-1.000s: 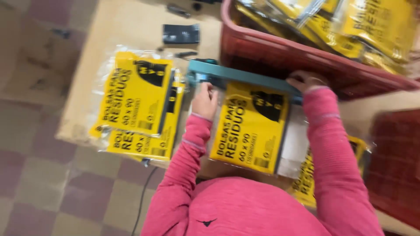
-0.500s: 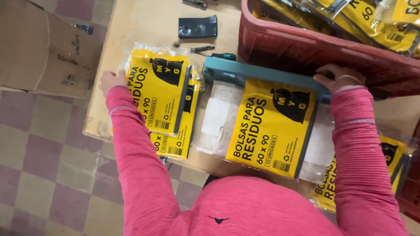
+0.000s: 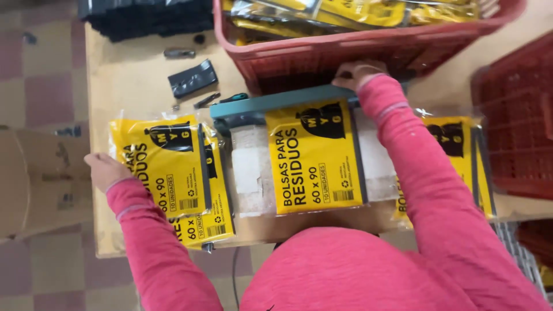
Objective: Packing black plastic bags into yellow printed bags and sealing them with a heat sealer
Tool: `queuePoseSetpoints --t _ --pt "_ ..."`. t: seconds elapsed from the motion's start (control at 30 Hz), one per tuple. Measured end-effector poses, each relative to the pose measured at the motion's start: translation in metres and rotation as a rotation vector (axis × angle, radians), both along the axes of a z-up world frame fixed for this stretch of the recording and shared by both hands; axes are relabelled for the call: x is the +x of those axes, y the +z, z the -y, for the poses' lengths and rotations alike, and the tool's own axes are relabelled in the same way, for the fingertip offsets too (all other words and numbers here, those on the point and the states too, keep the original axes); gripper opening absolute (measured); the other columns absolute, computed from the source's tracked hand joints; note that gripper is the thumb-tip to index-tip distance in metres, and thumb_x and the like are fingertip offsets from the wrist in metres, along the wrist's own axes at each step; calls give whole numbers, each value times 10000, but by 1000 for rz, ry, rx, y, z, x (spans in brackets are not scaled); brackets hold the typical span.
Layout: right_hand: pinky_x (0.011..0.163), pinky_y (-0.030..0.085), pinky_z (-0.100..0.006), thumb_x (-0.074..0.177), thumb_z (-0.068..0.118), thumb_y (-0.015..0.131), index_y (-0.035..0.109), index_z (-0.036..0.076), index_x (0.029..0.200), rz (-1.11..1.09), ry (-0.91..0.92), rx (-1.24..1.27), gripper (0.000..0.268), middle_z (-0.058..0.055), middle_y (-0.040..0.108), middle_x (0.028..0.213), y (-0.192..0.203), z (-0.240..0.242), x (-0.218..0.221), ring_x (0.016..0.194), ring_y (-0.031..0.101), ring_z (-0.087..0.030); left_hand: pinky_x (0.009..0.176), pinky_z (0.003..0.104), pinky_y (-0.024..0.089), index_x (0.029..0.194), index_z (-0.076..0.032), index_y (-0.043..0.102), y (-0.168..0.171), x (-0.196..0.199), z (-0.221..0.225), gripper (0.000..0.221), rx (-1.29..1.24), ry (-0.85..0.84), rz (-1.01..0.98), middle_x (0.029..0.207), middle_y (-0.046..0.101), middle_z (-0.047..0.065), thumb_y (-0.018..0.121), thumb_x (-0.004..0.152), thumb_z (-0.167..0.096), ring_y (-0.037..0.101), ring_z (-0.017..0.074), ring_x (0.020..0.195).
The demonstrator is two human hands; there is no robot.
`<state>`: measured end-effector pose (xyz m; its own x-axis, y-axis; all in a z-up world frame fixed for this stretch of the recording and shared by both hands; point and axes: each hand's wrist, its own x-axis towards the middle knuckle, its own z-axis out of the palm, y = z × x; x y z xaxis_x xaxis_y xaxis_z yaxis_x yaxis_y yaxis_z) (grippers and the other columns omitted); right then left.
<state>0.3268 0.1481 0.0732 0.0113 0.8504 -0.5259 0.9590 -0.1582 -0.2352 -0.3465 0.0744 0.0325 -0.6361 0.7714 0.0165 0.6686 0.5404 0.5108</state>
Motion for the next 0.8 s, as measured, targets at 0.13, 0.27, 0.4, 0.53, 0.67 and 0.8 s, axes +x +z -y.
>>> queuePoseSetpoints --t 0.13,0.27,0.4,0.53,0.67,0.8 --pt "946 467 -337 913 536 643 736 304 1118 -88 54 216 323 0 756 1108 11 6 6 1035 679 -224 690 543 507 1025 -95 525 28 -4 4 262 170 -92 -182 869 689 208 603 1112 -330 640 408 747" --pt "795 515 -207 869 113 780 776 99 907 -838 -30 579 40 2 767 875 -17 14 11 815 654 -38 593 422 379 774 -120 399 113 46 48 466 265 -197 -112 696 424 5 709 1117 -177 346 178 625" --pt "1023 546 -329 911 68 765 764 106 923 -995 70 728 39 -90 771 1002 23 81 -10 1059 743 -199 578 399 295 741 -122 379 146 62 88 529 319 -311 -282 639 364 7 708 1153 -170 286 171 575" --pt "952 511 -391 931 298 701 580 63 1231 -528 -244 310 400 -124 630 1195 57 144 -51 1074 587 -256 494 310 314 785 -74 481 173 77 138 564 461 -421 -323 662 439 19 749 1280 -48 351 126 563" --pt "939 570 -486 854 522 804 491 -4 1322 -9 -391 64 771 -245 648 1234 21 162 -68 1054 690 -414 589 419 310 783 -77 440 209 118 181 715 450 -402 -499 661 398 43 923 1309 -107 386 225 589" --pt "923 534 -503 833 469 724 676 59 1119 -72 -374 68 502 -222 719 1137 -25 169 -64 1036 691 -444 682 457 380 795 -76 439 224 170 205 666 372 -487 -508 695 421 80 913 1263 -84 441 278 642"
